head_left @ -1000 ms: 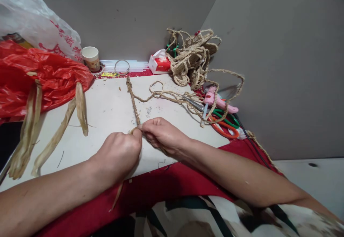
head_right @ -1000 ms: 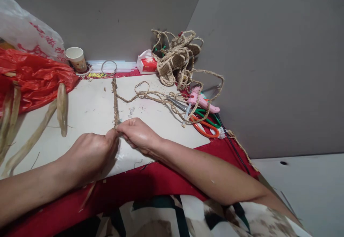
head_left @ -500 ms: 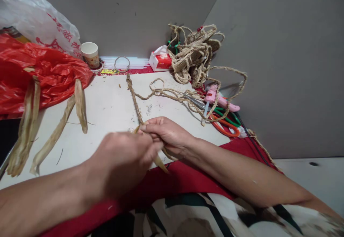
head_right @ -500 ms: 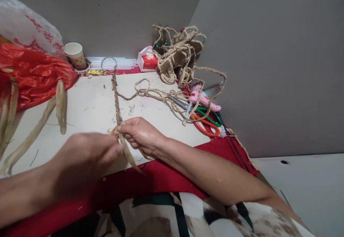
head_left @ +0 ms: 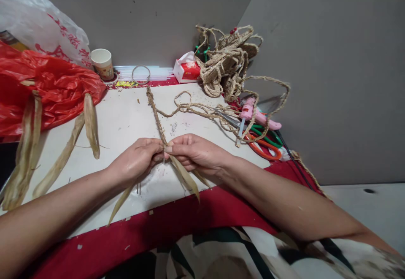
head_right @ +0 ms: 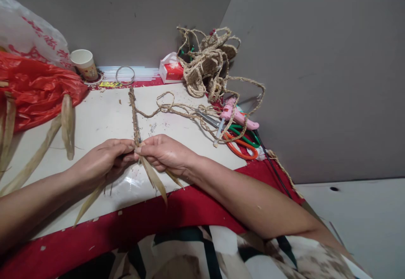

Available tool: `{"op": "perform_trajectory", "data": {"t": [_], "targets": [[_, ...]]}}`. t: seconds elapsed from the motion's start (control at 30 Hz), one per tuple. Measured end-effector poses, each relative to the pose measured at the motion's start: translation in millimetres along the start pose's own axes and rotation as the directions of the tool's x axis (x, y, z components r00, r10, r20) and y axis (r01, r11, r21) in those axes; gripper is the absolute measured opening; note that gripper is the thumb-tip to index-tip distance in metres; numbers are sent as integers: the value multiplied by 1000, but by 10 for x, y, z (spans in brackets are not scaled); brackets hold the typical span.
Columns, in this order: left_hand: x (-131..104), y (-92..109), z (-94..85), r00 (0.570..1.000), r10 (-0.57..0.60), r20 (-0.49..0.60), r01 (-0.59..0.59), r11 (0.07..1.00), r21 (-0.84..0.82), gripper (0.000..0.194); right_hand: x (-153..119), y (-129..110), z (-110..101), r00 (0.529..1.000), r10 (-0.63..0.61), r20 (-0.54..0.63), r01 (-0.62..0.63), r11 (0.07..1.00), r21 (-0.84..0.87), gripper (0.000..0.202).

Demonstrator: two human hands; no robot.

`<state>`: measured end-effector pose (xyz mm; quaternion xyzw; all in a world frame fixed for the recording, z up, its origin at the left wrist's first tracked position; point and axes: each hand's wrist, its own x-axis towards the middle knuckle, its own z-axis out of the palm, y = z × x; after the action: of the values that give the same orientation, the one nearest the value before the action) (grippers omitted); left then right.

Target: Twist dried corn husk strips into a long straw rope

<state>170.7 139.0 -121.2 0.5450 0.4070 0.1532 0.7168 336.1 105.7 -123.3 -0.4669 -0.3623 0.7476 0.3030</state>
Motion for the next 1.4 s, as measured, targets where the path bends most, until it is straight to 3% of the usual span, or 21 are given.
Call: {"op": "perform_trajectory", "data": {"t": [0.1,0.2,0.33,0.47,0.63,0.83,0.93,1.03,1.17,1.27,1.37,1.4], "targets": [[26,18,-58,997,68,-29,-63,987,146,20,-13,-6,-34,997,-70,-43,61,981,-182,26],[60,3,-96,992,123,-41,-109,964,243,20,-17,10,-62,985,-169,-34,142,906,-399,26],[93,-59,-129,991,135,9,-131,939,318,27,-21,48,-43,945,-325,-43,211,702,-681,23],[109,-96,-155,993,107,48,-117,953,281,30,-43,51,-7,907,-421,-15,204,470,-859,27],[117,-117,-169,992,120,46,-128,942,309,29,-126,-56,-37,918,-397,15,168,354,-920,26],[81,-79,-110,993,119,-13,-110,944,310,27,-227,-90,77,937,-349,-4,178,488,-855,31],[39,-40,-47,995,88,-43,-77,973,216,27,-218,-9,182,932,-361,-8,175,470,-865,32],[-1,-23,15,998,43,-48,-37,992,123,35,-184,100,230,923,-386,11,162,361,-919,29],[-24,-40,53,998,41,-37,-40,999,37,32,-194,205,244,906,-418,65,124,116,-985,23],[-14,-56,40,999,37,-25,-36,999,31,24,-303,149,269,930,-315,187,193,-12,-981,24],[-3,-55,12,1000,11,-4,-11,999,33,25,-446,-38,255,925,-145,351,362,61,-930,25],[-2,-52,5,1000,11,5,-11,1000,23,25,-475,-106,231,925,-184,332,357,123,-926,27]]}}
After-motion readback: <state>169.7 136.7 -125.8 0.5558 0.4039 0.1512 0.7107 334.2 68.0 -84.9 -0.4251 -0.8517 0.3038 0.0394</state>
